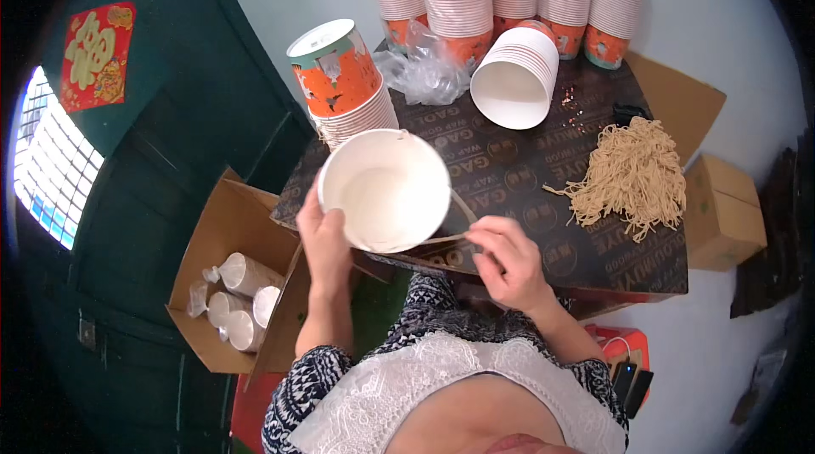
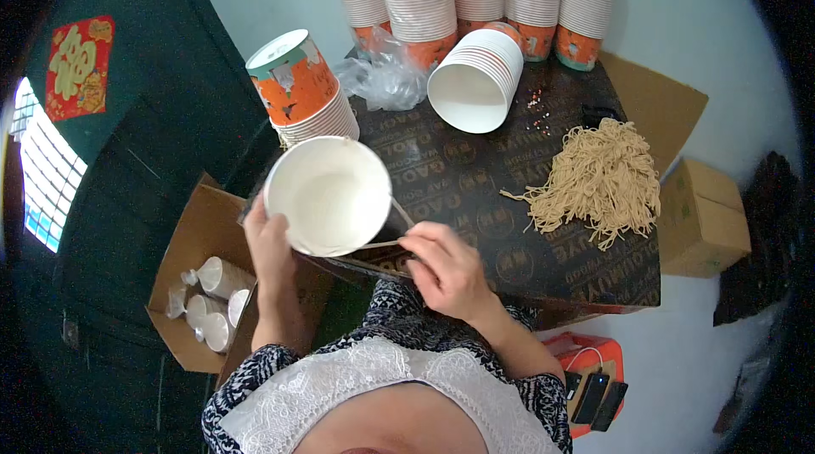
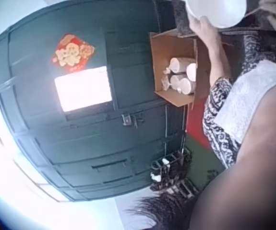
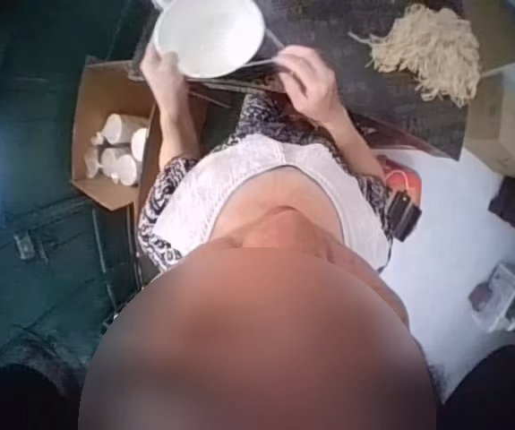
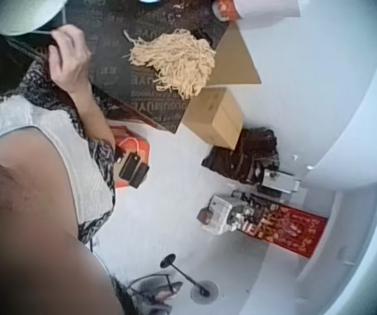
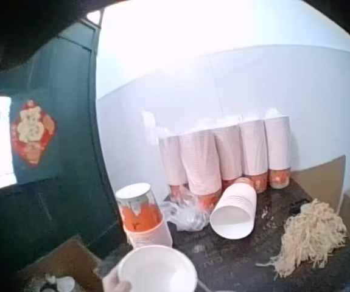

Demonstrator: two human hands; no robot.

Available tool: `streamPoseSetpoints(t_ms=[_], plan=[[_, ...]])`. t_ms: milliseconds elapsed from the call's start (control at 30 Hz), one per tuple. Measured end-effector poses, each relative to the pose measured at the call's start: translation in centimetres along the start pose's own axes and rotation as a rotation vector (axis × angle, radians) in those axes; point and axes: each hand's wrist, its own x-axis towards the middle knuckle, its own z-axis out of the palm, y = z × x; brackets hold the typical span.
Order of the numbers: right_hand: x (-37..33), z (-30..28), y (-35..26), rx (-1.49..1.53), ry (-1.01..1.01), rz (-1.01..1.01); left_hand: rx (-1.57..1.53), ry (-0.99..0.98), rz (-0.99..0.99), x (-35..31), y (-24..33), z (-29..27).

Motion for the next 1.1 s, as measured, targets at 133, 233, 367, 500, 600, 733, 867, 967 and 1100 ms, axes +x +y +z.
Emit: streamPoseSetpoints(t_ms=[133, 233, 367, 500, 600, 733, 867, 967, 1100], plan=[[-1.2, -2.0, 1.2, -0.067, 0.158, 0.134, 0.707, 0.169, 0.393, 2.5, 3.5, -2.3], [-2.5, -3.2, 2.7, -0.068, 0.215, 0.243, 1.306, 0.363, 0.686, 7.1, 4.6, -4.8], [-4.1, -4.8, 3.5, -0.093, 0.249, 0.363, 1.719, 0.469, 0.777, 14.1, 6.5, -4.8], [-5.2, -5.1, 5.2, -0.143, 0.295, 0.32, 1.858, 0.356, 0.998, 21.5, 7.6, -2.8], [-5.0, -5.0, 5.2, -0.082, 0.277, 0.353, 2.0, 0.23, 1.07, 25.0, 8.1, 0.6], [-4.9, -5.1, 5.5, -0.061, 0.246, 0.422, 1.956, 0.081, 1.198, 25.9, 7.9, 6.5], [-5.2, -5.2, 5.9, 0.003, 0.239, 0.454, 1.957, 0.061, 1.421, 25.1, 6.0, 9.5], [-5.1, -5.2, 5.9, 0.023, 0.212, 0.483, 1.964, 0.021, 1.493, 24.0, 4.1, 9.7], [-4.8, -5.1, 5.7, -0.003, 0.16, 0.447, 1.966, -0.087, 1.591, 23.6, 2.8, 8.1]])
